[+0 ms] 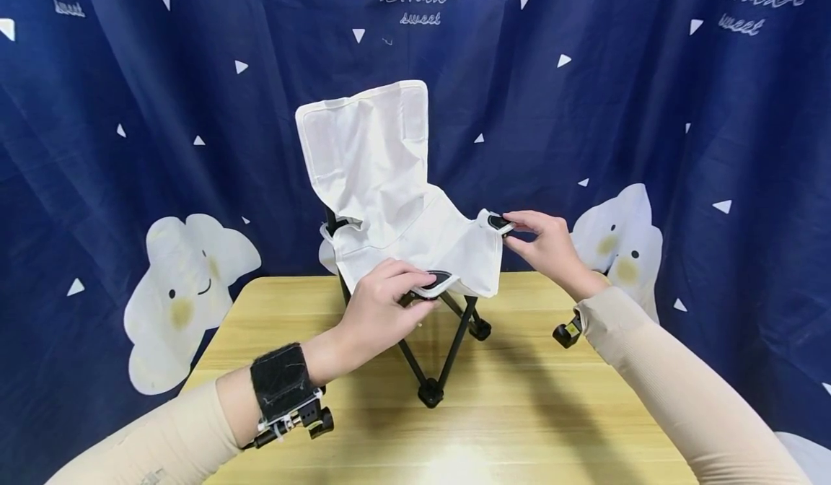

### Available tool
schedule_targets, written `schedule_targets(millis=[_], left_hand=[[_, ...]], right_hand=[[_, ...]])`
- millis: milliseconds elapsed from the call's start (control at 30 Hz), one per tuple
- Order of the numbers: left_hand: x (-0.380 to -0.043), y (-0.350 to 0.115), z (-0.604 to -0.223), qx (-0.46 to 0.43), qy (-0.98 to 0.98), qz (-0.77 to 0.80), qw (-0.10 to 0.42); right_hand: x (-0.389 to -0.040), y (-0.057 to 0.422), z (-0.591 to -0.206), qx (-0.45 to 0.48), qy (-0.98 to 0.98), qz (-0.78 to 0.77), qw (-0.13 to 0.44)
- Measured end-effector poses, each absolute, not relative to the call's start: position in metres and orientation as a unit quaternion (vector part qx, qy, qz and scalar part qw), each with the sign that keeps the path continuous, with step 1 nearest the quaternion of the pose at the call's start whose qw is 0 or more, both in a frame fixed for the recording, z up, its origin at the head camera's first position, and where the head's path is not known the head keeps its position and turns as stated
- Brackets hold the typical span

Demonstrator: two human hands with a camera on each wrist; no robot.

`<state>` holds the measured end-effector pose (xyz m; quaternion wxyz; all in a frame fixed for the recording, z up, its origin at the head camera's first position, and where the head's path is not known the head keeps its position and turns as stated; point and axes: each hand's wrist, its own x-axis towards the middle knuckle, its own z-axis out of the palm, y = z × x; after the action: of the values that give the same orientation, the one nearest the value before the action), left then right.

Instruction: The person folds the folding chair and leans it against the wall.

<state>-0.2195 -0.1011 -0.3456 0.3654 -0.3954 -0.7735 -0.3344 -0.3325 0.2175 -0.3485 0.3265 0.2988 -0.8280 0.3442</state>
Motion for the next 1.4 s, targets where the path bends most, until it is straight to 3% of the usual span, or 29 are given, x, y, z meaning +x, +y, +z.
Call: schedule_targets(millis=[1400], left_hand=[[-0.24, -0.103, -0.329, -0.373, -0.793, -0.336, 0.346]], right_hand=[[-0.325, 0.2, -0.335, 0.327, -0.812, 0.315, 0.366]])
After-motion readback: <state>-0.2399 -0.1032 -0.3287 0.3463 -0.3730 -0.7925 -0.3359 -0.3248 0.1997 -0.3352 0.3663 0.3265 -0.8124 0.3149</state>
